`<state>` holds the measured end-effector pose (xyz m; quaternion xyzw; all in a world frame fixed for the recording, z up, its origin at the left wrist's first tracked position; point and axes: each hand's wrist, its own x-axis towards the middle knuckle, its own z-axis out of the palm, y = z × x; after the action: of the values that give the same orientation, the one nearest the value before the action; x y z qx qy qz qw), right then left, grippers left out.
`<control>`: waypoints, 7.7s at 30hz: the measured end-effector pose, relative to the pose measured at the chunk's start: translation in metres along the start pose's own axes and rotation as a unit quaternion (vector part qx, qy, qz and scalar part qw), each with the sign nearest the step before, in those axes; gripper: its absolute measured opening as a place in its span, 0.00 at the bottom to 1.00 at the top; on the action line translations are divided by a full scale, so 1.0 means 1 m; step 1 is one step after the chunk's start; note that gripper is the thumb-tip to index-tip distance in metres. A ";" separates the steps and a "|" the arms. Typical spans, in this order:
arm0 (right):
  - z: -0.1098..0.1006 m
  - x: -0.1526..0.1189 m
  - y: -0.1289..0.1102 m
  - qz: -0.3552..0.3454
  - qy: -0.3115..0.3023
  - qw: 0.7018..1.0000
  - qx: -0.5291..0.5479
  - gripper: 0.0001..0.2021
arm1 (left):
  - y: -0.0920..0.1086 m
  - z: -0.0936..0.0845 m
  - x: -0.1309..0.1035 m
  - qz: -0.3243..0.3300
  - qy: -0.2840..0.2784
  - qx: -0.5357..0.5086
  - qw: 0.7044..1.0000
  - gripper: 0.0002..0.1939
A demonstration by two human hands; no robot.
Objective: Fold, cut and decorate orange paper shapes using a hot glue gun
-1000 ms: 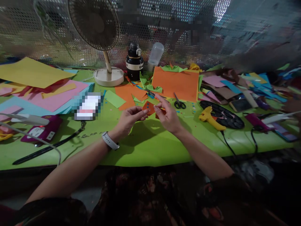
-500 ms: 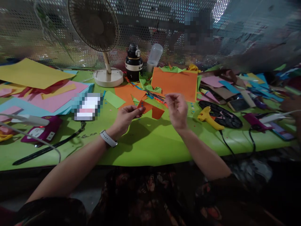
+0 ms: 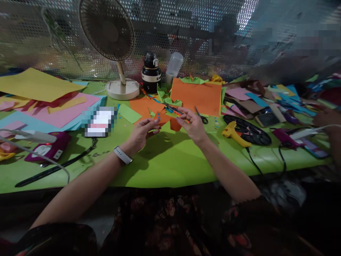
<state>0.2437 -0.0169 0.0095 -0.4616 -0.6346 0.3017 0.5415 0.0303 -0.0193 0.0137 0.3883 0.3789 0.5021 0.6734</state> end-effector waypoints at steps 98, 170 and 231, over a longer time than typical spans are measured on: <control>-0.172 -0.066 0.031 0.082 0.260 0.868 -0.415 0.21 | -0.015 -0.007 0.013 0.101 -0.026 0.113 0.988 0.23; 0.005 -0.037 -0.007 0.098 -0.084 0.990 0.058 0.19 | -0.021 -0.018 0.023 0.133 -0.037 0.137 0.981 0.23; 0.003 -0.036 -0.005 0.095 -0.091 0.991 0.015 0.19 | -0.018 -0.015 0.020 0.126 -0.035 0.144 0.981 0.25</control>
<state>0.2386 -0.0518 -0.0014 -0.4822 -0.6298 0.4021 0.4573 0.0280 -0.0013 -0.0110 0.5432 0.3712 0.5091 0.5550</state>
